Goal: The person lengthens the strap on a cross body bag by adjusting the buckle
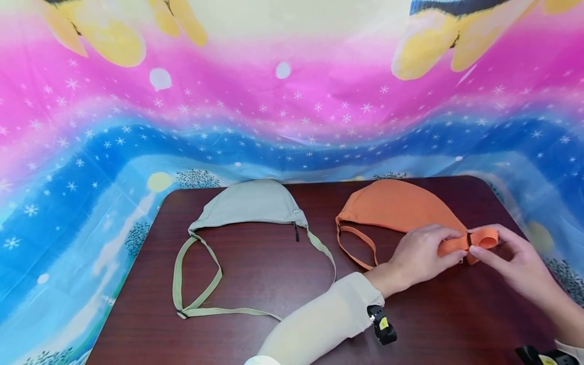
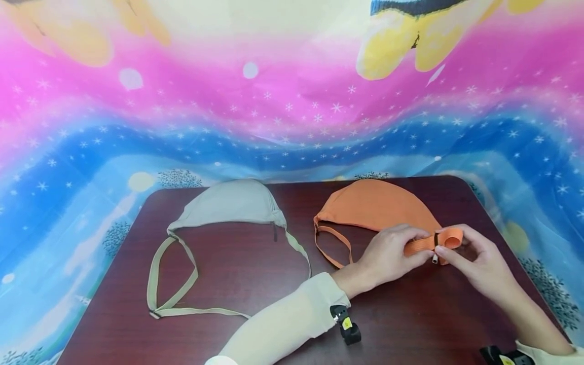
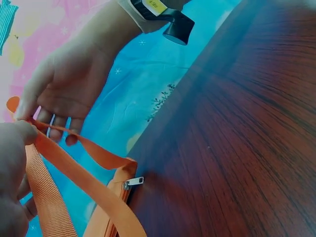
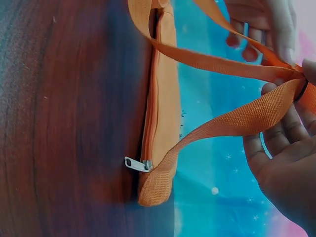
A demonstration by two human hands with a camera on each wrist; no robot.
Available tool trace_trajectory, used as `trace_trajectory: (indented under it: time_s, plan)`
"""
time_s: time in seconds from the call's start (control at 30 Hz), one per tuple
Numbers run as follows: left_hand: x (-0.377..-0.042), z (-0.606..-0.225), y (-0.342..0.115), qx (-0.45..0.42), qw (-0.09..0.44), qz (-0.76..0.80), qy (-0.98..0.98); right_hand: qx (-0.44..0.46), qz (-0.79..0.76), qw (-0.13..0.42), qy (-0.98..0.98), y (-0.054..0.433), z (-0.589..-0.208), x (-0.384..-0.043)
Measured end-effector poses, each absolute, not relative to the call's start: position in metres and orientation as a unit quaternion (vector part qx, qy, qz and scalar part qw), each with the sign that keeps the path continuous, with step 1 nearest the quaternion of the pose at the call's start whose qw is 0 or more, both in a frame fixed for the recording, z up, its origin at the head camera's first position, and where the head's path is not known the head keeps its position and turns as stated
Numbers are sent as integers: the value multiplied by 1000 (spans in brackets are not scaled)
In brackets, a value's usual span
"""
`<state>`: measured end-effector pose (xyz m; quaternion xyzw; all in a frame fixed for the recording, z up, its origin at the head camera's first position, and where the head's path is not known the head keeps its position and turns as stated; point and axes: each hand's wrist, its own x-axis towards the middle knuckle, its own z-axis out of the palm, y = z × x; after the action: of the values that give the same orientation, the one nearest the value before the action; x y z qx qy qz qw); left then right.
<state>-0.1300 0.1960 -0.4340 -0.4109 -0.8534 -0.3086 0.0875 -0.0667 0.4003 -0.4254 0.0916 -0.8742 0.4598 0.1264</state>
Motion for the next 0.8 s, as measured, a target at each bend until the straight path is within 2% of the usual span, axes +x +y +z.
trace_trajectory:
  time_s: [0.27,0.8]
  plan:
    - [-130,-435,194,-405,71,-309,-858,101,458,133,-873,399,-425,-68]
    - [-131,-442,193,-396,75,-302,-864,102,475,149,-861,401,-426,-70]
